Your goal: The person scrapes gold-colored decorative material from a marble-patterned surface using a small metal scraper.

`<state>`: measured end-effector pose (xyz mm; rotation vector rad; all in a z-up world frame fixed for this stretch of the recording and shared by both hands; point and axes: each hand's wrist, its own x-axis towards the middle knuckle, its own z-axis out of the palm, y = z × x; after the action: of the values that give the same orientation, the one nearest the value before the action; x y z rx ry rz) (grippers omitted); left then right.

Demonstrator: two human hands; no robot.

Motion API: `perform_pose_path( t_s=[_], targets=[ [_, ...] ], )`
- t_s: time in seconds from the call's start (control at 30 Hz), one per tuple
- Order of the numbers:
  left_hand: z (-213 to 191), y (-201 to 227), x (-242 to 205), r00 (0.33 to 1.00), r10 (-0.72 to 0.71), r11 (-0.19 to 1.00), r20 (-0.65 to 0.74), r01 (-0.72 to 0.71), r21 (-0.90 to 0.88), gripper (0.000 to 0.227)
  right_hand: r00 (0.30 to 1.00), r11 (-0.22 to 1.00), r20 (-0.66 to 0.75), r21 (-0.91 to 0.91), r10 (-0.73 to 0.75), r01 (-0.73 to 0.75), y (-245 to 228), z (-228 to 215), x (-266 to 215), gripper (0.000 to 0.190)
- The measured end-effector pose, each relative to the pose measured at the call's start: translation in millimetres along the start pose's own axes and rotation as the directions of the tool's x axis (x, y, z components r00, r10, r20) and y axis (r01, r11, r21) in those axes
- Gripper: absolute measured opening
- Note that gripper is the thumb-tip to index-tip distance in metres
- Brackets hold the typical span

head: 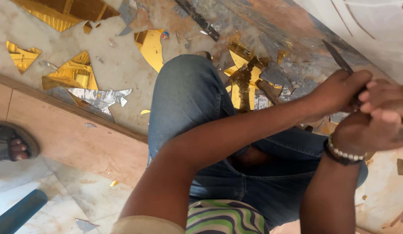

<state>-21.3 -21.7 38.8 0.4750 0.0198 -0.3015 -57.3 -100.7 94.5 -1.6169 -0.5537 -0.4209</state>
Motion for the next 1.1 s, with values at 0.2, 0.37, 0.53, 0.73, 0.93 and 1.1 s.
perform_pose_path(
  t_s=[0.2, 0.37, 0.53, 0.73, 0.93, 1.1],
  targets=[
    [3, 13, -9, 0.998, -0.038, 0.994, 0.052, 0.032, 0.106, 0.045, 0.993, 0.996, -0.087, 0.038, -0.079, 0.082, -14, 8, 9, 0.025],
    [0, -2, -19, 0.993, -0.114, 0.983, 0.015, 0.11, 0.146, 0.039, 0.983, 0.983, 0.047, 0.042, -0.18, 0.178, -35, 8, 14, 0.017],
    [-78, -6, -5, 0.936, -0.334, 0.942, -0.106, 0.331, -0.047, 0.047, 0.995, 0.768, 0.083, -0.633, -0.056, 0.096, -14, 42, -15, 0.026],
    [-101, 9, -18, 0.933, -0.318, 0.228, -0.166, 0.245, 0.942, 0.044, 0.975, 0.974, 0.117, -0.148, 0.188, -0.17, -23, 11, -59, 0.021],
    [-37, 11, -52, 0.934, -0.343, -0.332, -0.097, -0.024, 0.943, 0.041, 0.307, 0.339, -0.167, 0.642, 0.937, -0.688, 78, -27, -97, 0.018],
    [-10, 5, -61, 0.946, -0.324, -0.127, -0.01, -0.033, 0.991, 0.042, 0.298, 0.257, -0.08, 0.742, 0.951, -0.619, 99, -29, -102, 0.02]
  ],
)
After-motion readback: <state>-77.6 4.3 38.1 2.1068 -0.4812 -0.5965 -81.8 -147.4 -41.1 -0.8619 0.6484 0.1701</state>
